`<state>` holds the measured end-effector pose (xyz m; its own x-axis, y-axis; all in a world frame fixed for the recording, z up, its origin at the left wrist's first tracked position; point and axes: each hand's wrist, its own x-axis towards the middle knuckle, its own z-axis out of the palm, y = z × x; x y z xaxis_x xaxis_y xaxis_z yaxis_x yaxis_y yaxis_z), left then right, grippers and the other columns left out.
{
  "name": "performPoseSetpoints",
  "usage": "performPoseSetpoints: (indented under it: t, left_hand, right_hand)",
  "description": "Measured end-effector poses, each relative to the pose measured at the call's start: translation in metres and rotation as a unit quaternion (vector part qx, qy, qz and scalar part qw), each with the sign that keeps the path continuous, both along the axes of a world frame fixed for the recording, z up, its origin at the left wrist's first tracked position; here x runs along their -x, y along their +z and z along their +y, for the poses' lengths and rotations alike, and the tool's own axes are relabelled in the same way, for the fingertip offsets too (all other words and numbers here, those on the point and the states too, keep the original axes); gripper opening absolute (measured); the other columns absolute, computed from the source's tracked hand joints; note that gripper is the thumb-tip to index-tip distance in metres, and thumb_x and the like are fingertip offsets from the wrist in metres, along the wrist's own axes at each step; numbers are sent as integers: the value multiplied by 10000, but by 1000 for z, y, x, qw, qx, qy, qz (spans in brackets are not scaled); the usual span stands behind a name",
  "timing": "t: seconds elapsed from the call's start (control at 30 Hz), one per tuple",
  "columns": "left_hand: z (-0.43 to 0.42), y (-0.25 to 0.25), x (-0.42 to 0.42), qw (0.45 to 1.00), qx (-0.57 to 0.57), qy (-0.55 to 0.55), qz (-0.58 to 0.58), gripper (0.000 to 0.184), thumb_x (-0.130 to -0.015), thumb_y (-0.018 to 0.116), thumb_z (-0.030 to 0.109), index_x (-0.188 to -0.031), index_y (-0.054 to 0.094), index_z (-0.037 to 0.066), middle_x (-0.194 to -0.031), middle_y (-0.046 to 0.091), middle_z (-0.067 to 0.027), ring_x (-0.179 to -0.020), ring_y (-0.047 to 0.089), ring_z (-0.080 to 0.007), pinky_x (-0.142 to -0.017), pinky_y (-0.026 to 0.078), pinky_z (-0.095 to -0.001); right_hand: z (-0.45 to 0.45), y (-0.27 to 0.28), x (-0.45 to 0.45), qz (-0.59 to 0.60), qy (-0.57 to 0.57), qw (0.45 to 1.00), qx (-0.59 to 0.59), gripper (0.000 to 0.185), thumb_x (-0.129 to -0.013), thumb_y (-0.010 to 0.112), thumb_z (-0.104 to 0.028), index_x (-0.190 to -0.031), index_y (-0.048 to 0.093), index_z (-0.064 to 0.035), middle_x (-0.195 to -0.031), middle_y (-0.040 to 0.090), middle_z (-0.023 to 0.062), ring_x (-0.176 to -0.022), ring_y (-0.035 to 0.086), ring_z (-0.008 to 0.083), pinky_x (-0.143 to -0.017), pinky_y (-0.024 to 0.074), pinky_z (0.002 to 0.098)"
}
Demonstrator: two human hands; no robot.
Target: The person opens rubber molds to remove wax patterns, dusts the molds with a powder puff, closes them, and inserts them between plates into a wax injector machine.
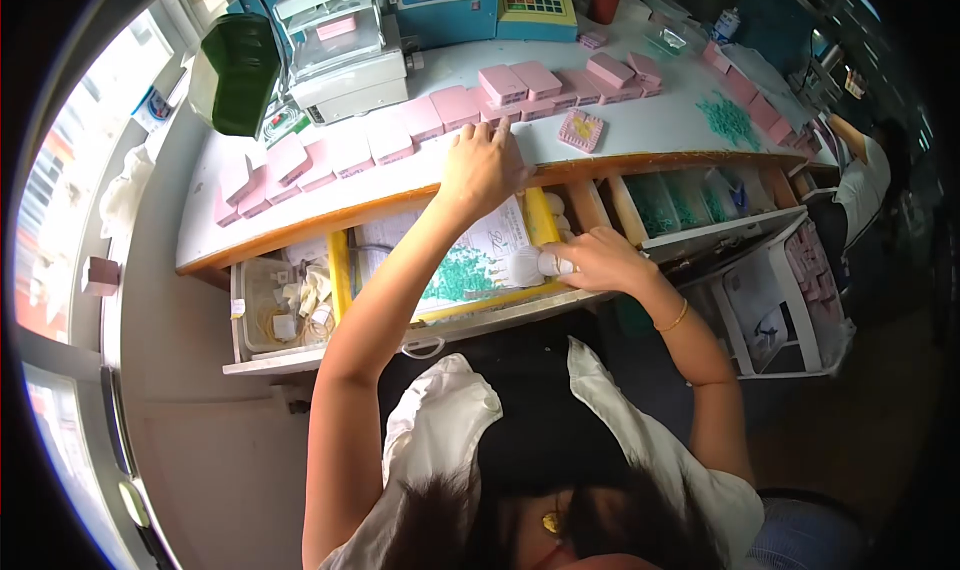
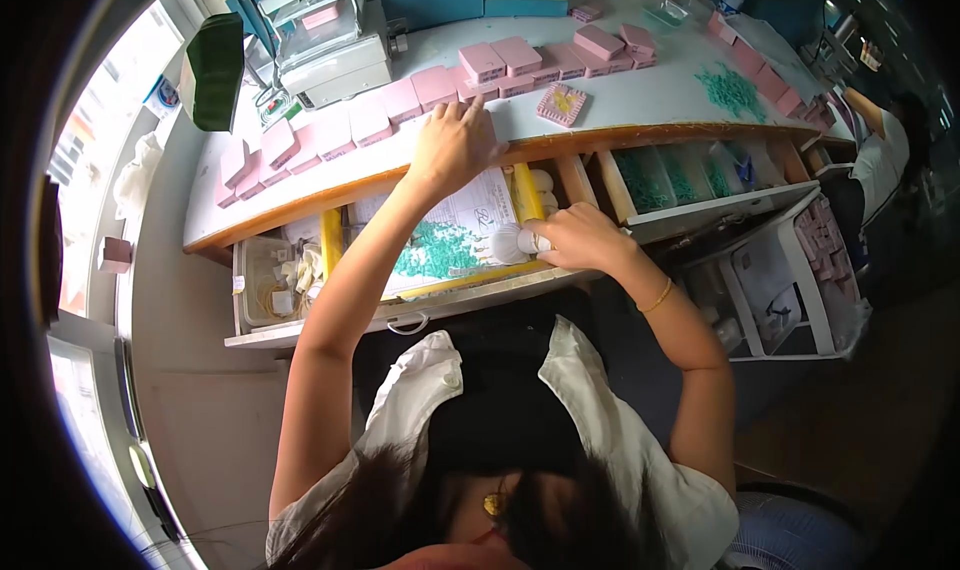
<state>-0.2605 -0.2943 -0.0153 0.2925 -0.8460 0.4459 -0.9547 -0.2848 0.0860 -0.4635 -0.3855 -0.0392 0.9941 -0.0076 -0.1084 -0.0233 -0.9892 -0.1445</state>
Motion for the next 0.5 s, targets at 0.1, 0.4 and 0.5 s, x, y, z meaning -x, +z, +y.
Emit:
performPoseSetpoints:
  t: [0.1,0.4,0.5]
  left_hand:
    - [4,14,-17,990,-83,-111,36,411,-726,635,259,-1089,620,65,-1005,602,-158,-1035,523,-303,-882,453,-388]
    - [40,0,-60,777,313,-118,534,122,-815,670,133,-825,586,44,-729,531,6,-682,486,-71,-618,393,-203]
    - [43,-9,-64,765,363,-93,523,80,-898,573,104,-859,514,67,-770,483,36,-694,437,-35,-630,369,-185]
  right_hand:
    - [-9,3,-7,-112,-11,988,-102,438,-717,708,-233,-1119,608,-89,-828,621,121,-738,618,328,-681,491,413]
    - [-59,5,-53,-304,-118,944,50,694,-683,770,-292,-1300,470,-193,-1190,455,132,-1108,455,298,-1001,358,444]
    - [-13,10,-85,-386,-12,922,36,316,-728,728,-214,-1028,651,-154,-848,567,30,-891,564,195,-996,378,429]
